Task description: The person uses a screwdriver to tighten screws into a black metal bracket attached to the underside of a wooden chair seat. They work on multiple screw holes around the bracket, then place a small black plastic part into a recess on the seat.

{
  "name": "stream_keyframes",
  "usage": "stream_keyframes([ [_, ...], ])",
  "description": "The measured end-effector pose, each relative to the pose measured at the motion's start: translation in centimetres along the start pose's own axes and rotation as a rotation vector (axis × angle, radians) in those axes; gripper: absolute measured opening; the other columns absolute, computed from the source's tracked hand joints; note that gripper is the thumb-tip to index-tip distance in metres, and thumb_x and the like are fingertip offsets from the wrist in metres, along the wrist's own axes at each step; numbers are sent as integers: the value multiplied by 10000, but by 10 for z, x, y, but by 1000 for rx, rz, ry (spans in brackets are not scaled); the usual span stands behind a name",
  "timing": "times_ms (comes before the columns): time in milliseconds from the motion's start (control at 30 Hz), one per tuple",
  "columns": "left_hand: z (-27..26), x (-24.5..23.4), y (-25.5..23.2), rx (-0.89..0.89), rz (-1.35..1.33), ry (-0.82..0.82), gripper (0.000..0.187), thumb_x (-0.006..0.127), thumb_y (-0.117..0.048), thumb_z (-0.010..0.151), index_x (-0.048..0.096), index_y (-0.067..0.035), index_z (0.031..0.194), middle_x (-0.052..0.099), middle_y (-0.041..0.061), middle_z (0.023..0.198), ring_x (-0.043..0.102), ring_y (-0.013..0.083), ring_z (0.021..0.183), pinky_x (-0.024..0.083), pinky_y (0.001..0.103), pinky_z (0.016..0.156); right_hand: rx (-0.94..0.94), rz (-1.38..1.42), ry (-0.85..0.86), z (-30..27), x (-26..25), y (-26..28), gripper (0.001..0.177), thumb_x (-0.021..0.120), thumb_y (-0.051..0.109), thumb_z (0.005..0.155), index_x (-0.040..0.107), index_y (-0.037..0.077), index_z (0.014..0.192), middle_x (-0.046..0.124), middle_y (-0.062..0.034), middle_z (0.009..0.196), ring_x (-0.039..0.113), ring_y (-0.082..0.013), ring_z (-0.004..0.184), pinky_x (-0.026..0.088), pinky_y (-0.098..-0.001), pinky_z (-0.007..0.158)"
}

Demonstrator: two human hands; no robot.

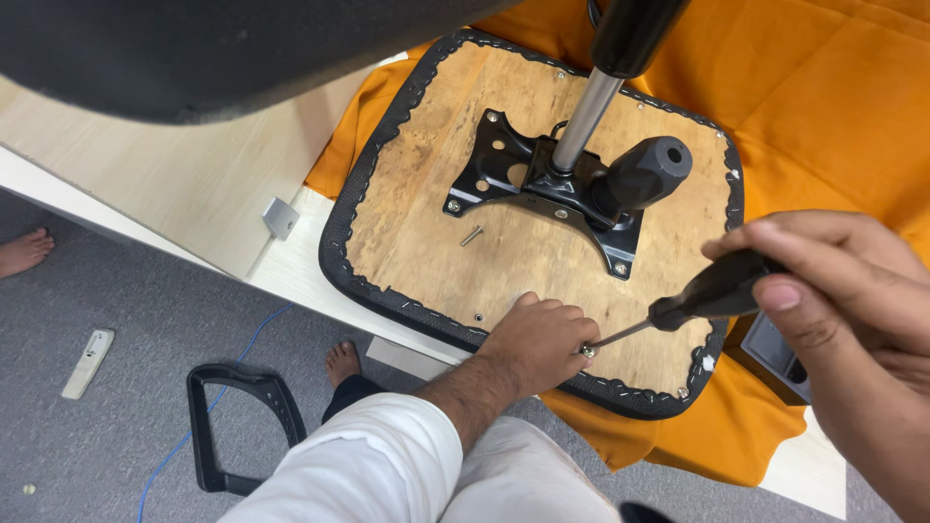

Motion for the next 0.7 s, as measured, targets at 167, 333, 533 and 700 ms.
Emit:
stream_keyframes([
  [167,-1,3,3,-19,-34,18,191,660,-341,969,712,-214,1102,655,-15,1029,599,142,1130,364,424,1065,-5,48,23,3,4,2,293,545,80,1000,609,-14,1269,612,-169,1291,639,-244,1245,536,-371,1091],
  [333,1,1,3,-2,-64,-30,172,702,-345,935,733,-221,1049,661,-13,989,611,130,1116,352,414,1086,47,58,36,-4,7,4,272,498,10,1014,631,-29,1248,664,-176,1291,660,-258,1256,543,-371,1072],
  [533,1,3,7,9,-116,-71,172,738,-355,898,749,-215,997,670,-34,930,630,125,1085,376,400,1049,55,179,7,-10,18,9,402,520,-30,969,560,-9,1369,645,-155,1300,671,-245,1249,581,-366,1053],
  [700,1,6,6,31,-91,-90,190,731,-378,904,760,-215,997,681,-35,944,633,132,1082,386,402,1012,62,137,3,-6,16,7,378,607,-23,916,598,-25,1293,628,-177,1288,656,-260,1234,572,-378,1033],
])
Point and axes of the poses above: each hand's wrist, its own z-axis towards the middle knuckle, its own x-axis out of the palm, y = z × x, the point moved 7 cm from there along z, towards the middle knuckle
